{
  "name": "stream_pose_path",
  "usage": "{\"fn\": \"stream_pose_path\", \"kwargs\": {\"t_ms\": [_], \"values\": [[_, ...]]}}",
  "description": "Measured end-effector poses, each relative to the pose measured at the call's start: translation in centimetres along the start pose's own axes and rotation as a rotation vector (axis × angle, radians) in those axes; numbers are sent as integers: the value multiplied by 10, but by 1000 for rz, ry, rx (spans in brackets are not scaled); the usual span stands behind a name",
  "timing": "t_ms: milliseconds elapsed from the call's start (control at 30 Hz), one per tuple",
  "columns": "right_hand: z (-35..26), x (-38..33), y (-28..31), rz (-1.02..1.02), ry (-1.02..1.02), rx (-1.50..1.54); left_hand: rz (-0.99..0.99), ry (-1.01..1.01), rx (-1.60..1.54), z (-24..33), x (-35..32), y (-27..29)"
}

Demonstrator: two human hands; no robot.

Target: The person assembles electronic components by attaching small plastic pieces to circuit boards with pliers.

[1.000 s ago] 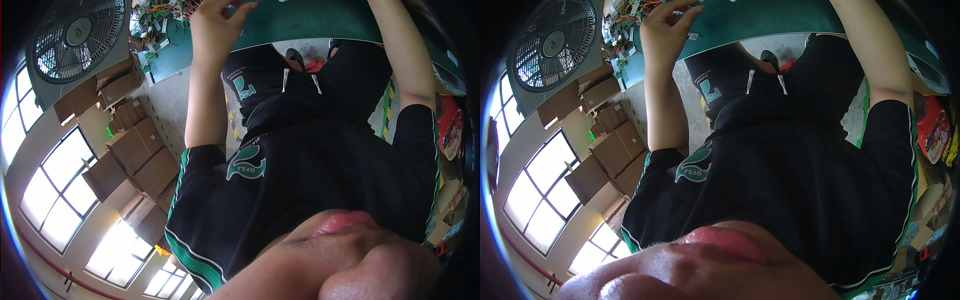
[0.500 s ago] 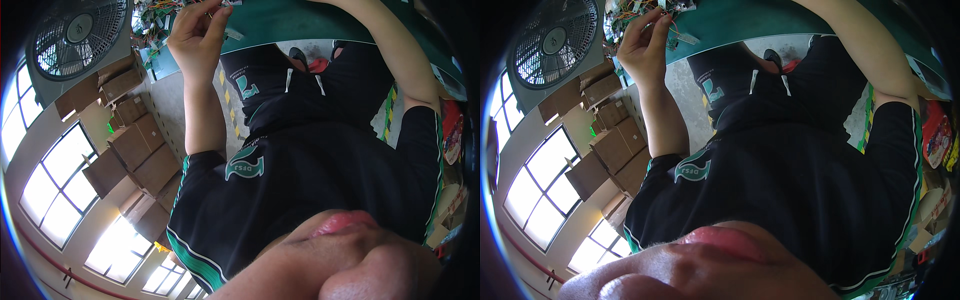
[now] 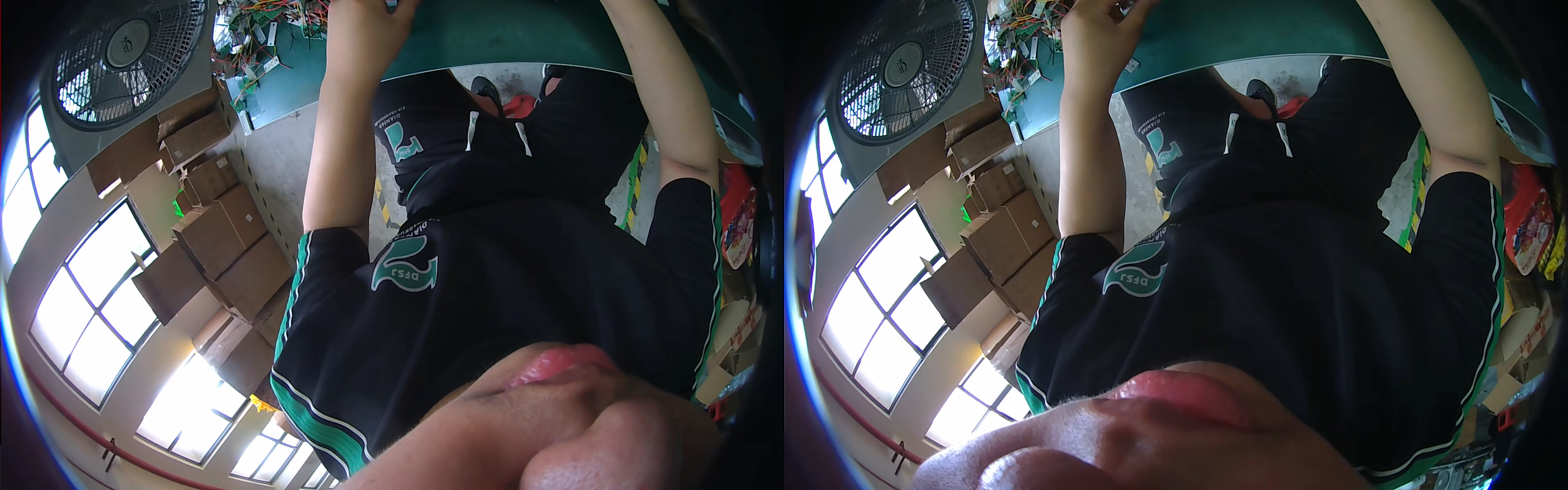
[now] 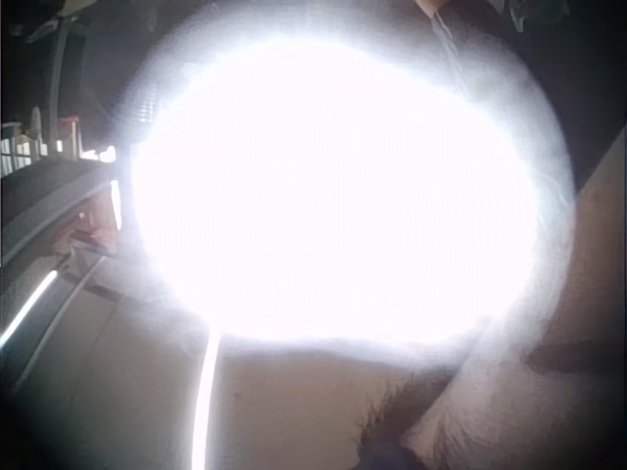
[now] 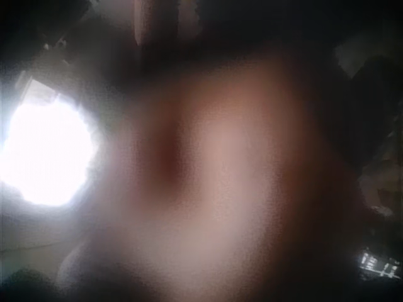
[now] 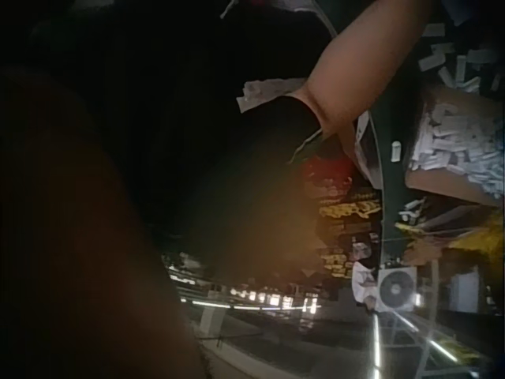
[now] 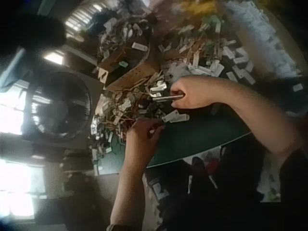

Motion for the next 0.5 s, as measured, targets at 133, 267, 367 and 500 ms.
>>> {"fn": "stream_pose_path", "kwargs": {"t_ms": [133, 267, 367, 500], "values": [[5, 0, 2, 53, -27, -13, -202, -75, 43, 4, 16, -19], [7, -1, -8, -8, -41, 16, -240, -52, 95, 0, 21, -22], [4, -3, -9, -32, -115, -67, -261, -90, 84, -1, 22, -24], [6, 0, -16, -14, -99, -30, -267, -57, 54, -1, 21, -23]]}}
Point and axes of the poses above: each hand's wrist, its own x-axis towards the middle knuckle, its own y-axis out of the back of the hand, z = x × y, the point moved 7 cm from there along x, towards the middle knuckle, and after that the axes turned 8 degrees about z, right-handed, at the moved point
